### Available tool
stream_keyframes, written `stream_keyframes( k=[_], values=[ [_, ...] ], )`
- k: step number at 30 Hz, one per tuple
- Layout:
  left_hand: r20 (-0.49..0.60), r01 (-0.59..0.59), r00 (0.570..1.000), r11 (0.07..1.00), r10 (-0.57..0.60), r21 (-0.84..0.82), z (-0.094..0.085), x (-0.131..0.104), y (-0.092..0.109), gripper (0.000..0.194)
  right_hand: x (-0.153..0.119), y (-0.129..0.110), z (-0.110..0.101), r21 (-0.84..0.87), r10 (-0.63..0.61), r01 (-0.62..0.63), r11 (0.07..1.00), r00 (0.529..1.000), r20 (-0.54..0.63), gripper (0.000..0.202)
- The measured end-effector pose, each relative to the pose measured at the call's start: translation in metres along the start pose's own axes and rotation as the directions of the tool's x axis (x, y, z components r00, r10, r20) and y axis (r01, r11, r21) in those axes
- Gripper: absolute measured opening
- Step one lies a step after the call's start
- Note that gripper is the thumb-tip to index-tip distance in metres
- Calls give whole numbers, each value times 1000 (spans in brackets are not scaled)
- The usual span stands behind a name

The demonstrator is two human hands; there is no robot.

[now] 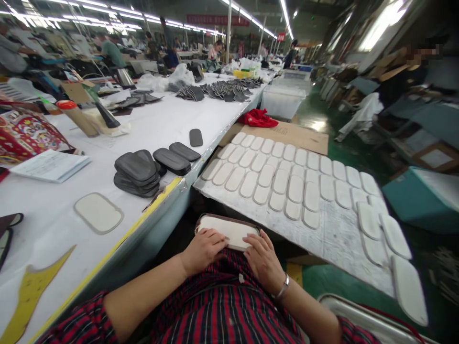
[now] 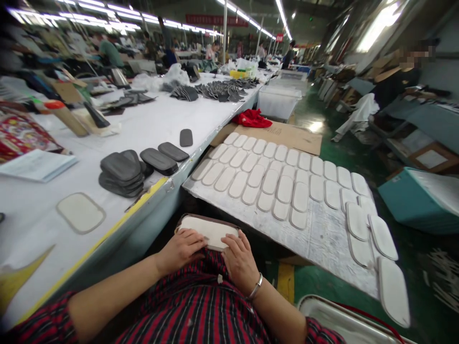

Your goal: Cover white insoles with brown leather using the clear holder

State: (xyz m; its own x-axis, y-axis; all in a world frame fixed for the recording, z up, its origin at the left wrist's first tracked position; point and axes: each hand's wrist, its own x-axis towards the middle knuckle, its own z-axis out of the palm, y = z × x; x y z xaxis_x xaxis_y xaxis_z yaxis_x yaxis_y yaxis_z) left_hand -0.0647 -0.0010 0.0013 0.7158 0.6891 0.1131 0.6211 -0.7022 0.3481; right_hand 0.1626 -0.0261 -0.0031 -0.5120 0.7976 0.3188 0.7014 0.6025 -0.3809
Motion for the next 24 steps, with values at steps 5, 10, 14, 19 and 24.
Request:
stream_keyframes(
  k=[5,10,14,19,24],
  values=[
    [-122,55,991,997,-47,58,1,6,9,21,4,-5,0,4,127,-126,992,991,-52,16],
    [-175,169,972,985,-159,39,6,13,16,21,12,-7,4,-42,288,-289,957,957,-15,12],
    [-135,297,947,955,-292,12,7,25,23,18,21,-11,5,-136,383,-376,917,923,33,10],
    [-194,384,895,915,-402,-127,-5,22,6,38,27,-17,-5,-284,388,-359,889,920,50,24],
    [-208,452,803,798,-559,-398,-13,-23,-41,98,42,3,-9,-271,318,-262,926,929,189,96]
  ],
)
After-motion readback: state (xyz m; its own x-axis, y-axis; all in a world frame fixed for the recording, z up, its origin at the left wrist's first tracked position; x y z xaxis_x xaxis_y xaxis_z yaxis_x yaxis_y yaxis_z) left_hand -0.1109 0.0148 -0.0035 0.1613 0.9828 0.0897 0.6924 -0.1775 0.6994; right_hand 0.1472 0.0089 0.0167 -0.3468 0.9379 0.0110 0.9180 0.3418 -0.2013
